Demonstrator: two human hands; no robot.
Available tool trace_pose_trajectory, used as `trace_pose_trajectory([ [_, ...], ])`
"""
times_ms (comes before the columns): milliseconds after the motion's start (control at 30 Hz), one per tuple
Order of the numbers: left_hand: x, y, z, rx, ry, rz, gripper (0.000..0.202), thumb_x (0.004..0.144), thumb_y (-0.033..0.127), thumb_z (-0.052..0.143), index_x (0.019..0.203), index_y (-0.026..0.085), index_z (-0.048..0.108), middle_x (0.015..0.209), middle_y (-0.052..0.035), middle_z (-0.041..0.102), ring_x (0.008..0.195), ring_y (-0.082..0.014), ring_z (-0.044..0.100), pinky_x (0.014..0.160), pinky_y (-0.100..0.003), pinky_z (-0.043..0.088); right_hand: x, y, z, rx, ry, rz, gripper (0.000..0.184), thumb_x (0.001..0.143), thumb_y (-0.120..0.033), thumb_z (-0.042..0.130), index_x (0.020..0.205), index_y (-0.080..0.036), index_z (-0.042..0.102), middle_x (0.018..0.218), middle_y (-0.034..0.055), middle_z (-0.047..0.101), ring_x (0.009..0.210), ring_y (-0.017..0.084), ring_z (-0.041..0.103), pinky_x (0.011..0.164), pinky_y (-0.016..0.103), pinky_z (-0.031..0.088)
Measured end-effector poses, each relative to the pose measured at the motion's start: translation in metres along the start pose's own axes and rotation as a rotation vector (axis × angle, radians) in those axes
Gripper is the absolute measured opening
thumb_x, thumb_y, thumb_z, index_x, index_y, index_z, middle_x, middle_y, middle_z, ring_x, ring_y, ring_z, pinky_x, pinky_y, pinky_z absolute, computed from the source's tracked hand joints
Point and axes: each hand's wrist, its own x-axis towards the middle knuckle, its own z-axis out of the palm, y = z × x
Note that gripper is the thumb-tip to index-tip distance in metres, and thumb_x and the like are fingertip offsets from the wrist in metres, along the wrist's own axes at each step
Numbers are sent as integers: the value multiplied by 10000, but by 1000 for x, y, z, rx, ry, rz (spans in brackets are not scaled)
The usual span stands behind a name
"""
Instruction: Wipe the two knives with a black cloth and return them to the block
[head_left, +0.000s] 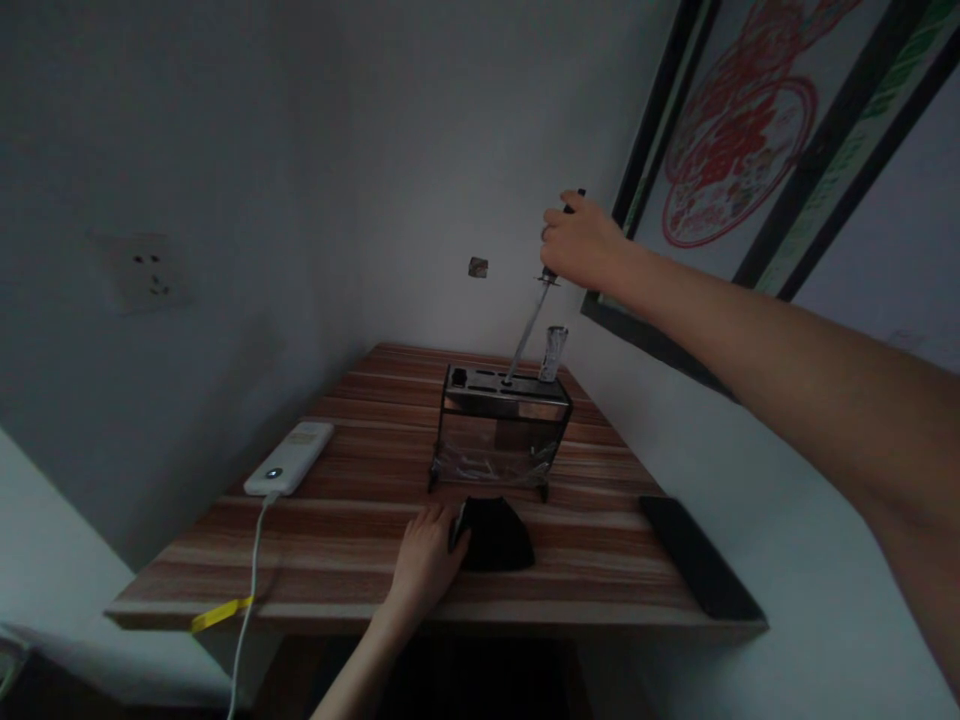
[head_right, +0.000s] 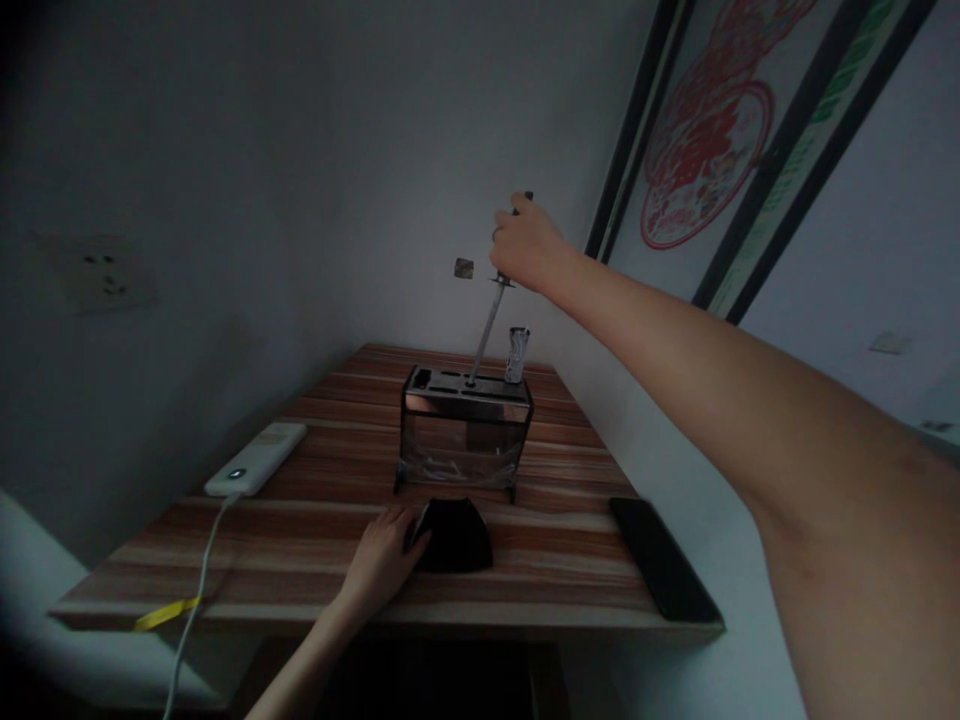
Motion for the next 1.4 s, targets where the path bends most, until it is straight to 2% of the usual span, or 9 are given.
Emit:
trace_pose_trajectory([
  [333, 1, -1, -1, 10, -35, -4, 194, 811, 264, 504, 964, 177, 585, 1004, -82, 615, 981, -241, 538, 825, -336, 384, -57, 32, -4, 72, 11, 276, 484, 934, -160, 222, 706, -162, 648, 764, 136, 663, 902, 255, 553, 802, 456, 386],
  [467, 0, -1, -2, -30, -40, 5, 213, 821, 244, 480, 1009, 189, 564, 1036, -82, 620, 1002, -243, 544, 831, -342, 381, -88, 20, -5, 148, -125, 492, 457, 952, -250, 257, 820, -80, 661, 812, 180, 650, 928, 288, 595, 795, 467, 392],
  [533, 0, -1, -2, -63, -37, -5, 207, 820, 232, 475, 1008, 200, 555, 1028, -74, 627, 1000, -240, 553, 825, -339, 384, -105, 6, -5, 257, -242, 618, 314, 910, -309, 423, 920, -97, 655, 842, 187, 653, 858, 309, 623, 702, 435, 449],
  [700, -2, -3, -2, -206, -28, -21, 185, 829, 224, 448, 997, 204, 524, 943, -66, 643, 919, -216, 593, 785, -298, 405, -152, -49, -7, 445, -335, 697, 220, 841, -345, 553, 931, -180, 668, 860, 116, 686, 772, 280, 654, 554, 312, 439],
  [867, -3, -6, 0, -237, -33, -32, 179, 828, 243, 442, 988, 201, 512, 917, -68, 641, 893, -215, 604, 754, -278, 413, -204, -129, -22, 685, -416, 701, 162, 814, -314, 566, 884, -219, 677, 778, 98, 707, 695, 265, 663, 512, 286, 384],
  [1033, -4, -8, 1, -259, -54, -74, 218, 826, 257, 447, 1026, 203, 514, 962, -78, 644, 938, -228, 600, 788, -297, 417, -240, -227, -49, 1456, -445, 736, 299, 820, -352, 507, 578, -205, 604, 498, 28, 630, 490, 187, 608, 501, 261, 397],
  [1133, -4, -9, 0, -334, -70, -68, 255, 807, 240, 462, 1051, 196, 521, 972, -82, 651, 953, -235, 602, 813, -309, 421, -242, -287, -72, 2033, -521, 726, 313, 838, -371, 479, 578, -214, 553, 467, -9, 607, 473, 166, 610, 542, 250, 442],
  [1233, -7, -11, -3, -504, -62, -55, 294, 797, 250, 460, 1068, 170, 538, 964, -90, 663, 963, -234, 602, 840, -317, 430, -231, -334, -93, 2335, -417, 801, 290, 802, -455, 531, 637, -217, 533, 443, -41, 554, 432, 151, 581, 558, 252, 460],
  [1400, -22, -9, -10, -885, -71, -247, 485, 767, 356, 493, 1214, 168, 498, 1253, -87, 565, 1209, -237, 461, 1006, -340, 344, -210, -351, -105, 2445, -296, 924, 371, 820, -534, 484, 648, -206, 489, 428, -51, 496, 385, 123, 522, 499, 233, 429],
])
